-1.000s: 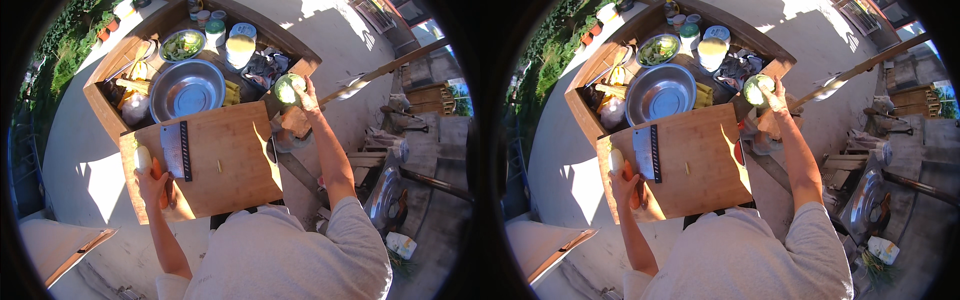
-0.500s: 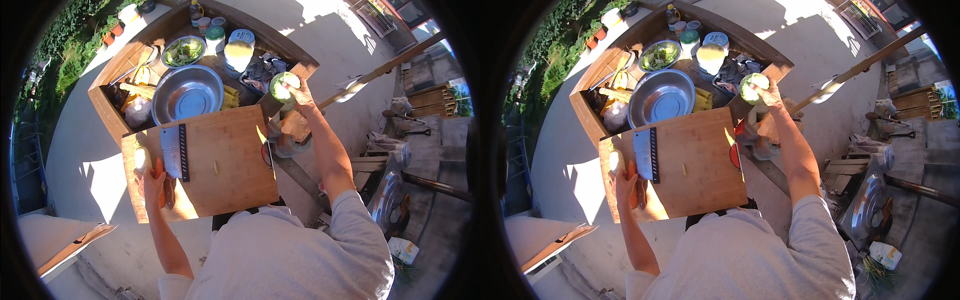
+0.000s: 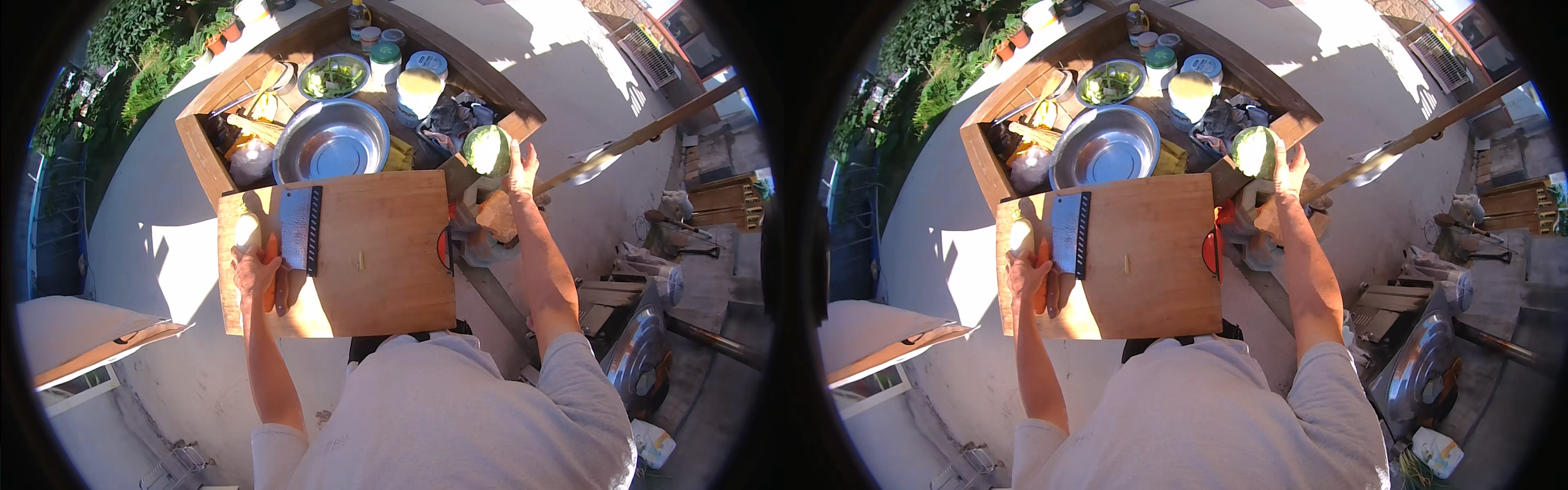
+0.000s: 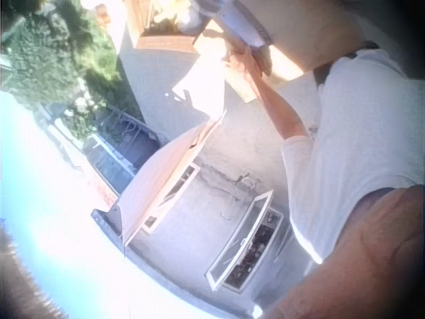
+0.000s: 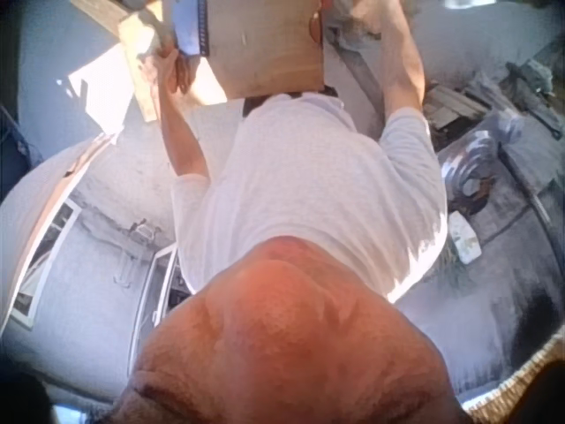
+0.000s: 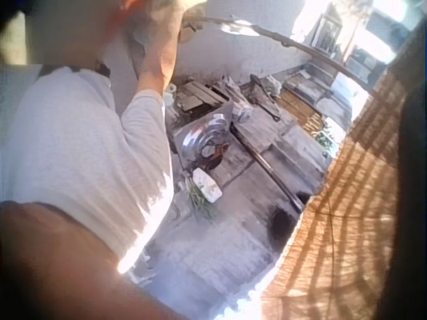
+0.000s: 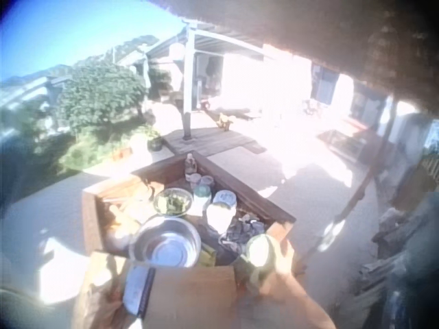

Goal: The person washes a white radish and a carrot in a sink, then moves to a wooden table to chop green leafy vegetables and the carrot on a cutting board using a cleaver.

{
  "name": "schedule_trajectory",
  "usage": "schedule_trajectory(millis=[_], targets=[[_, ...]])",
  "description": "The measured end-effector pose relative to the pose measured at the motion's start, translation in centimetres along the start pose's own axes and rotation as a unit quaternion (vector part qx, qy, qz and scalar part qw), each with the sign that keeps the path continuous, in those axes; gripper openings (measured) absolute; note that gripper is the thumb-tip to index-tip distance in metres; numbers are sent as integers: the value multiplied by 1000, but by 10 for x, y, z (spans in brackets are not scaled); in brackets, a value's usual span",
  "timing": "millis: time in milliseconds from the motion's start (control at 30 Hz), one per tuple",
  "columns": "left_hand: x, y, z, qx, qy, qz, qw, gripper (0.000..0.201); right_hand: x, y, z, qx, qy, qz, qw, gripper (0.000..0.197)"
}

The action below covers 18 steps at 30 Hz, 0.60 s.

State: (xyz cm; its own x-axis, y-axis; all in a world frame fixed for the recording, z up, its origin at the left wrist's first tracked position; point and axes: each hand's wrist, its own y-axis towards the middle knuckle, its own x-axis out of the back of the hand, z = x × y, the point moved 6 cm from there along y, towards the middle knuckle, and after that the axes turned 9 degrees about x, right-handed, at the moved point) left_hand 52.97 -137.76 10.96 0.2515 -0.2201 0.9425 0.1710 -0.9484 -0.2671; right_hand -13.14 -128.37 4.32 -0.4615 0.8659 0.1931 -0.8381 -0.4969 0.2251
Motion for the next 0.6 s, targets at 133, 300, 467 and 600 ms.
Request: schedule_trajectory(millis=[133,300,467,600], targets=[[5,6,-2,-24,35,2,999,46,9,-58,56,123,-36,-55,990,56],[7,11,8,-52,82,41,994,47,-91,-240,155,96,43,356,928,29],[23,9,-2,-66,80,74,992,39,-177,-388,199,211,11,575,790,40],[16,16,17,-127,37,67,989,36,-227,-440,208,258,-126,582,761,46]])
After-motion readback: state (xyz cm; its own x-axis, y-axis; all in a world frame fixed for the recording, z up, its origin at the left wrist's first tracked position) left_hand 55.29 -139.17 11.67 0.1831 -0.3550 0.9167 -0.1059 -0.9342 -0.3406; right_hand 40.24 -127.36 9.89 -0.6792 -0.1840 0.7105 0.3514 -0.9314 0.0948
